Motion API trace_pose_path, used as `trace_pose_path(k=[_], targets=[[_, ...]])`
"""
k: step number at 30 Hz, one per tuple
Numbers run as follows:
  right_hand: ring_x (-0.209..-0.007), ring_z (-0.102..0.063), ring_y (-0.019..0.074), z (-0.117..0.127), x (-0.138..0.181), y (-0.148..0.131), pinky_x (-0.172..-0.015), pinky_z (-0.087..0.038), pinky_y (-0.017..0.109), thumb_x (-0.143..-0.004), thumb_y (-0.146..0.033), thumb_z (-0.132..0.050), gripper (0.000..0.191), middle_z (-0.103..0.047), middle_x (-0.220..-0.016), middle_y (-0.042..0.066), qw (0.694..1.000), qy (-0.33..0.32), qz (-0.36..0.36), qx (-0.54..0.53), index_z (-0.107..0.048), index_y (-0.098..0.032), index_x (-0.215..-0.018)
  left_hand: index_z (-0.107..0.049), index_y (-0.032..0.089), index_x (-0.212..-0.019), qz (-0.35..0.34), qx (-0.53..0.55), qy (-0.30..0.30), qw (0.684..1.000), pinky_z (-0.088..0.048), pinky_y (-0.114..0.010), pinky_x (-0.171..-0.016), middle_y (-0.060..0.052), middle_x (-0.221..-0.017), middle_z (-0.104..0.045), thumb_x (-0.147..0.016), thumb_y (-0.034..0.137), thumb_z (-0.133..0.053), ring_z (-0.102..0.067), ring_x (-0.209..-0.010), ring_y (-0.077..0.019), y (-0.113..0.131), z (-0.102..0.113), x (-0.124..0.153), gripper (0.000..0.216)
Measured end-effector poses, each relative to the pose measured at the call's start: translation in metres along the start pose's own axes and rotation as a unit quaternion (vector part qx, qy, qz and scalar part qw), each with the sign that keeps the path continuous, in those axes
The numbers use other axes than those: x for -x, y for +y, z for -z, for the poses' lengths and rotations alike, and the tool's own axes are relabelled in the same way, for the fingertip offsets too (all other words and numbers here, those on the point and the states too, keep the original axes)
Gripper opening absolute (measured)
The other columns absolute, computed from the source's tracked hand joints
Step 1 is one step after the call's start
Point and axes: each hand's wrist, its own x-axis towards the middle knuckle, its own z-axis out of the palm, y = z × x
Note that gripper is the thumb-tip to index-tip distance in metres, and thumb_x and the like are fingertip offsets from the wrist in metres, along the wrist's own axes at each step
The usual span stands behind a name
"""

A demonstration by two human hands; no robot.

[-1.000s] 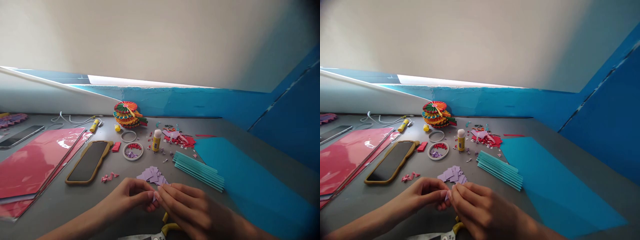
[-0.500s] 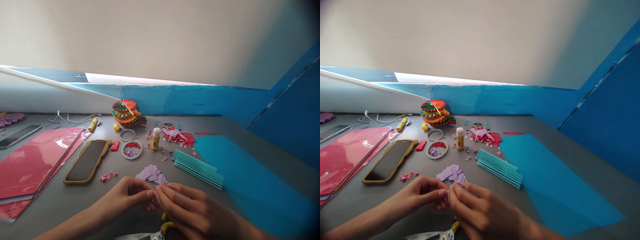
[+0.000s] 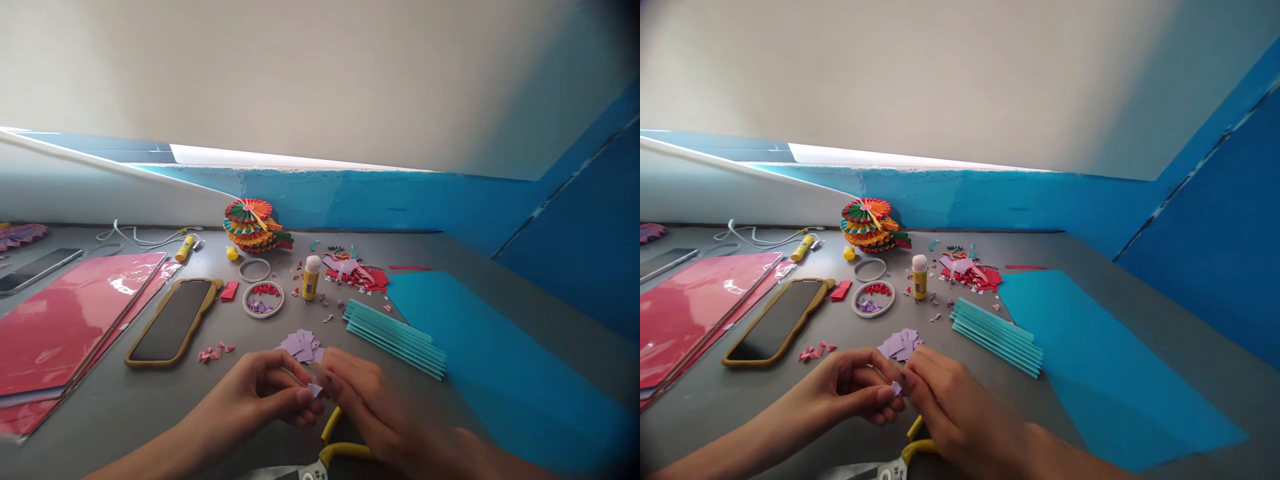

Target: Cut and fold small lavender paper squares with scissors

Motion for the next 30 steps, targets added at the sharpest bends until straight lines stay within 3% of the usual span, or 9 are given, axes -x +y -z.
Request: trace_pose_path(k=[4, 8, 12, 16, 21, 25, 30], targets=[[-0.070, -0.052, 0.0133, -0.007, -0.003, -0.008, -0.063, -0.043, 0.025, -0.102, -0.027, -0.032, 0.028, -0.056, -0.079, 0.000, 0.998, -0.016, -0.055, -0.023, -0.049, -0.020, -0.081, -0.052, 0.017, -0.092, -0.040, 0.005, -0.001, 0.999, -0.054, -0.027, -0.072, -0.007, -0.082, -0.075, -0.082, 0.030, -0.069, -0.069, -0.077, -0.0166, 0.001, -0.009, 0.005, 0.024], [-0.075, -0.052, 0.0145, -0.011, 0.001, -0.003, -0.067, -0.042, 0.026, -0.101, -0.021, -0.031, 0.023, -0.056, -0.085, 0.002, 0.998, -0.026, -0.059, 0.008, -0.049, -0.018, -0.088, -0.051, 0.016, -0.095, -0.038, 0.011, 0.003, 0.999, -0.054, -0.028, -0.073, -0.007, -0.083, -0.075, -0.082, 0.029, -0.069, -0.070, -0.078, -0.0169, 0.000, -0.010, 0.006, 0.025], [-0.066, -0.048, 0.0151, -0.019, 0.005, 0.006, -0.057, -0.037, 0.027, -0.093, -0.012, -0.038, 0.013, -0.055, -0.083, 0.004, 0.994, -0.021, -0.016, 0.108, -0.049, -0.017, -0.087, -0.061, 0.012, -0.093, -0.005, 0.000, -0.029, 1.000, -0.053, -0.027, -0.075, -0.010, -0.087, -0.074, -0.082, 0.032, -0.068, -0.070, -0.081, -0.0180, -0.004, -0.009, 0.005, 0.024], [-0.066, -0.045, 0.0163, -0.021, 0.005, 0.009, -0.056, -0.033, 0.029, -0.085, -0.004, -0.040, 0.016, -0.053, -0.080, 0.004, 0.982, -0.010, 0.057, 0.182, -0.050, -0.016, -0.083, -0.064, 0.012, -0.088, 0.020, -0.009, -0.033, 0.999, -0.053, -0.026, -0.069, -0.010, -0.086, -0.075, -0.082, 0.037, -0.067, -0.070, -0.076, -0.0179, -0.007, -0.008, 0.006, 0.026], [-0.077, -0.050, 0.0154, -0.008, 0.003, 0.001, -0.068, -0.042, 0.028, -0.098, -0.016, -0.032, 0.017, -0.054, -0.092, 0.003, 0.999, -0.004, -0.006, 0.050, -0.048, -0.019, -0.093, -0.065, 0.012, -0.088, -0.010, -0.004, -0.005, 1.000, -0.053, -0.025, -0.073, -0.009, -0.086, -0.075, -0.083, 0.036, -0.066, -0.070, -0.079, -0.0168, -0.004, -0.004, 0.003, 0.024], [-0.078, -0.053, 0.0134, 0.000, 0.003, -0.005, -0.072, -0.046, 0.027, -0.098, -0.014, -0.033, 0.013, -0.054, -0.095, 0.002, 0.998, -0.028, -0.057, -0.020, -0.044, -0.020, -0.100, -0.065, 0.012, -0.088, -0.009, 0.007, 0.007, 1.000, -0.053, -0.026, -0.075, -0.010, -0.087, -0.075, -0.085, 0.037, -0.064, -0.070, -0.080, -0.0167, -0.004, -0.002, 0.001, 0.025], [-0.071, -0.054, 0.0129, 0.004, 0.006, -0.006, -0.063, -0.046, 0.024, -0.090, -0.006, -0.041, 0.016, -0.056, -0.087, 0.000, 0.995, -0.056, -0.078, -0.015, -0.048, -0.021, -0.094, -0.065, 0.011, -0.088, -0.006, -0.041, -0.002, 0.999, -0.053, -0.026, -0.072, -0.011, -0.086, -0.075, -0.086, 0.039, -0.061, -0.070, -0.078, -0.0176, -0.003, -0.008, 0.003, 0.029]])
